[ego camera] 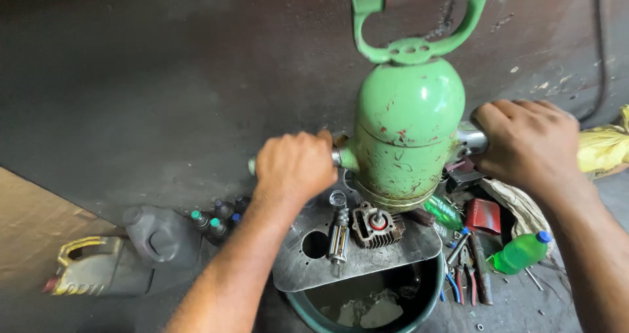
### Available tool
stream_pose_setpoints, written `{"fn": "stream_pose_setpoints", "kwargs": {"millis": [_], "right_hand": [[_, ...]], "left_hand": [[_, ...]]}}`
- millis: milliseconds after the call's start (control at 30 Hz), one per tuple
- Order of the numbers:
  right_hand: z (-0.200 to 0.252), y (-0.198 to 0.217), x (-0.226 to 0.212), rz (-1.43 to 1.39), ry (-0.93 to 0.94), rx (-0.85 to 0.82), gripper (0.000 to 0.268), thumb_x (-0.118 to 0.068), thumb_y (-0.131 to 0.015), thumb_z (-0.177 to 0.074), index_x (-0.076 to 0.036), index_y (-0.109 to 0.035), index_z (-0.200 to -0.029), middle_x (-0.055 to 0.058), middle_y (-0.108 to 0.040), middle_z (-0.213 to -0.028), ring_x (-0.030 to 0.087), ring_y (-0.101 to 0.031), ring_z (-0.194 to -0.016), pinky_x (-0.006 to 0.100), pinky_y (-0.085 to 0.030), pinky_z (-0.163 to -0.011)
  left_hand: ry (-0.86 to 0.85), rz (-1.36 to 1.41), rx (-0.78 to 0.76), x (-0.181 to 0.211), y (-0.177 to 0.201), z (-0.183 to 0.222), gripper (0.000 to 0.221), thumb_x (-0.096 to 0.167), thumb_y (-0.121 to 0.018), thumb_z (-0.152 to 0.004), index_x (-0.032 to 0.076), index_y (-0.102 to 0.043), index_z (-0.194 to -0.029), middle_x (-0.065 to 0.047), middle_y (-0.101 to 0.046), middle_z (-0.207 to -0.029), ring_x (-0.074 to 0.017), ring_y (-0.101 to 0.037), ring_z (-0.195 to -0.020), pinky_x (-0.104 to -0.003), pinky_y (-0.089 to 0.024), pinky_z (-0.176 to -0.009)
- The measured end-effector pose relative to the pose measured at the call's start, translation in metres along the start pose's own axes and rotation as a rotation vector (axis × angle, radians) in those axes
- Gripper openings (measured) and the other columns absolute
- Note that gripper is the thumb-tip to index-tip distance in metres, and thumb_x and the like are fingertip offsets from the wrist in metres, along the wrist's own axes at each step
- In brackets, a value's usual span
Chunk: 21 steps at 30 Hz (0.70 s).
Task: Boring or honing a small engine cylinder block using a manual boring machine.
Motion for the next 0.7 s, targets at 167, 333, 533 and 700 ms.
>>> {"fn": "stream_pose_setpoints", "kwargs": {"millis": [167, 333, 533, 700], "right_hand": [[-0.023, -0.031, 0.013, -0.038, 0.043, -0.195, 0.03, -0.023, -0.077, -0.071, -0.014, -0.063, -0.096, 0.006, -0.071, -0.091, 0.029, -0.072, -0.092, 0.043, -0.057, -0.086], [-0.037, -0.014, 0.021, 0.092, -0.017, -0.462, 0.031, -0.03, -0.078, -0.077, -0.015, -0.063, -0.099, 0.006, -0.073, -0.097, 0.027, -0.072, -0.096, 0.043, -0.059, -0.087], [-0.051, 0.036, 0.019, 0.143, -0.186, -0.529, 0.036, -0.04, -0.072, -0.088, -0.021, -0.065, -0.117, 0.005, -0.074, -0.095, 0.026, -0.074, -0.087, 0.041, -0.061, -0.078], [-0.04, 0.038, 0.041, 0.145, -0.074, -0.128, 0.048, -0.032, -0.088, -0.066, -0.013, -0.072, -0.107, 0.007, -0.073, -0.09, 0.028, -0.074, -0.079, 0.042, -0.059, -0.078]], "left_hand": [[0.047, 0.096, 0.018, 0.01, -0.001, 0.019, 0.02, 0.018, -0.068, -0.082, 0.008, -0.075, -0.097, -0.018, -0.076, -0.092, -0.036, -0.077, -0.084, -0.05, -0.062, -0.073], [0.07, 0.11, -0.04, 0.006, 0.031, 0.015, 0.02, 0.015, -0.068, -0.076, 0.007, -0.078, -0.091, -0.02, -0.075, -0.095, -0.0379, -0.075, -0.091, -0.05, -0.06, -0.079], [-0.01, 0.026, 0.057, 0.005, 0.079, 0.011, 0.021, 0.018, -0.07, -0.074, 0.009, -0.078, -0.091, -0.019, -0.075, -0.094, -0.0388, -0.074, -0.09, -0.051, -0.059, -0.077], [-0.064, -0.03, 0.133, 0.001, 0.1, -0.002, 0.022, 0.022, -0.074, -0.071, 0.013, -0.078, -0.092, -0.017, -0.076, -0.088, -0.0367, -0.075, -0.084, -0.05, -0.059, -0.073]]}}
Point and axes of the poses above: each hand's wrist, its own z-axis away from the middle knuckle, its own y-axis out of the back of the hand, x = y × z, the point moved 10 cm from there along -z, towards the middle knuckle
